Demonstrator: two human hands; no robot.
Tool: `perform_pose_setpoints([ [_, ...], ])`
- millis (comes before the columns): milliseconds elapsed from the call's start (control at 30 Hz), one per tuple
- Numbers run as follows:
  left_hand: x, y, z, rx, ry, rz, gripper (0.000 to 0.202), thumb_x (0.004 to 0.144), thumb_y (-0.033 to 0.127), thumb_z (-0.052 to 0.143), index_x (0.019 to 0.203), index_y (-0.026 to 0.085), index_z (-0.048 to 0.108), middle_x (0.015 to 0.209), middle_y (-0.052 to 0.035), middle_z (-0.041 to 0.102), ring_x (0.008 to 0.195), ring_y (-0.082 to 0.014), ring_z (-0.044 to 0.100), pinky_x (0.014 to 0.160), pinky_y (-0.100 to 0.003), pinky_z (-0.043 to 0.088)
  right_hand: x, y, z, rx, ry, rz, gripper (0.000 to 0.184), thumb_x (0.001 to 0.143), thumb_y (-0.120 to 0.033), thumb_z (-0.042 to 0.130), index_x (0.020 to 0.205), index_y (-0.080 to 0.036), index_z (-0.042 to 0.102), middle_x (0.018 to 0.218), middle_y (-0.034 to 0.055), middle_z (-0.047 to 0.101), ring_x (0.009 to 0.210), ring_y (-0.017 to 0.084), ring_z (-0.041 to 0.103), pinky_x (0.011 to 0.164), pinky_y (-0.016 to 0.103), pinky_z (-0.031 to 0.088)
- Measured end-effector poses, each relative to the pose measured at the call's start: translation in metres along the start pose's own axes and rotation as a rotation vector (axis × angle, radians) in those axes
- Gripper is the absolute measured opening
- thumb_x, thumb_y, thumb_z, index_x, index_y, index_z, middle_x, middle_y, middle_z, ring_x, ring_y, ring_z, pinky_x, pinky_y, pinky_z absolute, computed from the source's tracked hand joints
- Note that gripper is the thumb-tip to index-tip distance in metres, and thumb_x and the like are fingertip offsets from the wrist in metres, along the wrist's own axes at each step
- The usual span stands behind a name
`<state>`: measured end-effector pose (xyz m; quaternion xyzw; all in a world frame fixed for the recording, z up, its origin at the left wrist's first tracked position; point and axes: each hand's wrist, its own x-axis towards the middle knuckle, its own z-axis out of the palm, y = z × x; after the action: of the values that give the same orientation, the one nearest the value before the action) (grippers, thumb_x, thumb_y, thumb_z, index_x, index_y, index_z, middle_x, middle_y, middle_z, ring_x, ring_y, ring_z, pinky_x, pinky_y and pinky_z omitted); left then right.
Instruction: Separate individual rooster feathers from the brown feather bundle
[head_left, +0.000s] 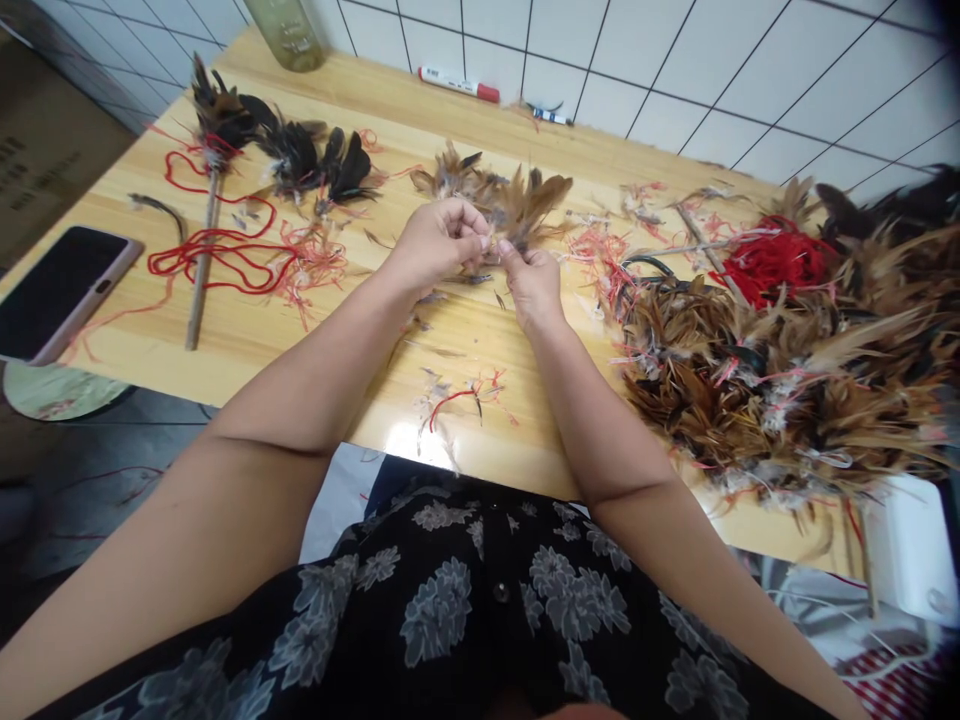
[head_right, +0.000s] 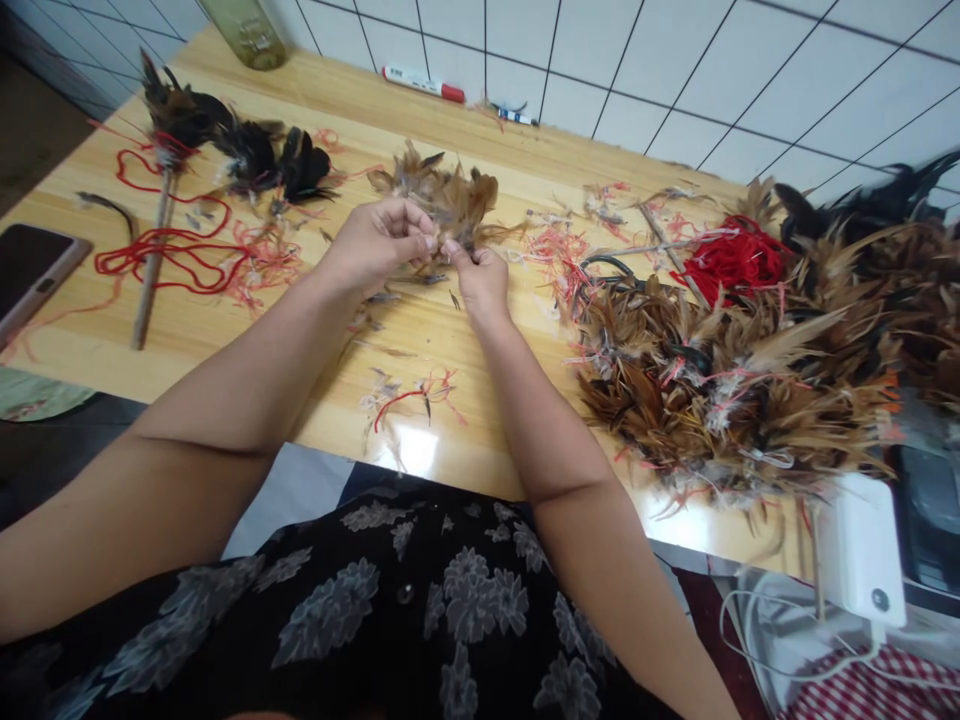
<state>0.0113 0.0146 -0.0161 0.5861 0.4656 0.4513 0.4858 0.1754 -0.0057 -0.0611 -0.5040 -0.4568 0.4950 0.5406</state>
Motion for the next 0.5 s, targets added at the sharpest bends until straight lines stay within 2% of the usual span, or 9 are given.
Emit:
perform_pose_setpoints([
  [133, -0.002, -0.002, 0.002, 0.045, 0.001, 0.027, 0.029, 0.086, 0.001, 0.089, 0.087, 0.022, 0.068, 0.070, 0.0032, 0.067, 0.063, -0.0151, 0.065, 0.068, -0.029, 0.053, 0.004, 0.011, -0.001, -0.057, 0.036, 0.002, 0.073, 0.089, -0.090, 0.093, 0.077, -0.026, 0.060, 0.075, -0.0005, 0.059, 0.088, 0.020, 0.068, 0.075, 0.033, 0.059],
  [333, -0.001, -0.003, -0.001, 0.111, -0.003, 0.077, 0.024, 0.089, 0.005, 0.087, 0.089, 0.022, 0.070, 0.074, 0.0020, 0.069, 0.069, -0.0170, 0.068, 0.073, -0.031, 0.056, 0.007, 0.017, -0.003, -0.044, 0.045, 0.002, 0.068, 0.089, -0.087, 0.092, 0.086, -0.023, 0.070, 0.086, 0.0029, 0.073, 0.103, 0.026, 0.076, 0.090, 0.039, 0.066],
  [500, -0.005, -0.003, 0.005, 0.190, 0.012, 0.153, 0.021, 0.087, 0.009, 0.086, 0.089, 0.023, 0.071, 0.082, 0.0007, 0.075, 0.075, -0.0169, 0.068, 0.072, -0.029, 0.054, 0.003, 0.009, 0.001, 0.032, 0.077, 0.031, 0.064, 0.088, -0.082, 0.096, 0.087, -0.022, 0.074, 0.089, 0.0043, 0.081, 0.105, 0.026, 0.081, 0.098, 0.040, 0.068],
])
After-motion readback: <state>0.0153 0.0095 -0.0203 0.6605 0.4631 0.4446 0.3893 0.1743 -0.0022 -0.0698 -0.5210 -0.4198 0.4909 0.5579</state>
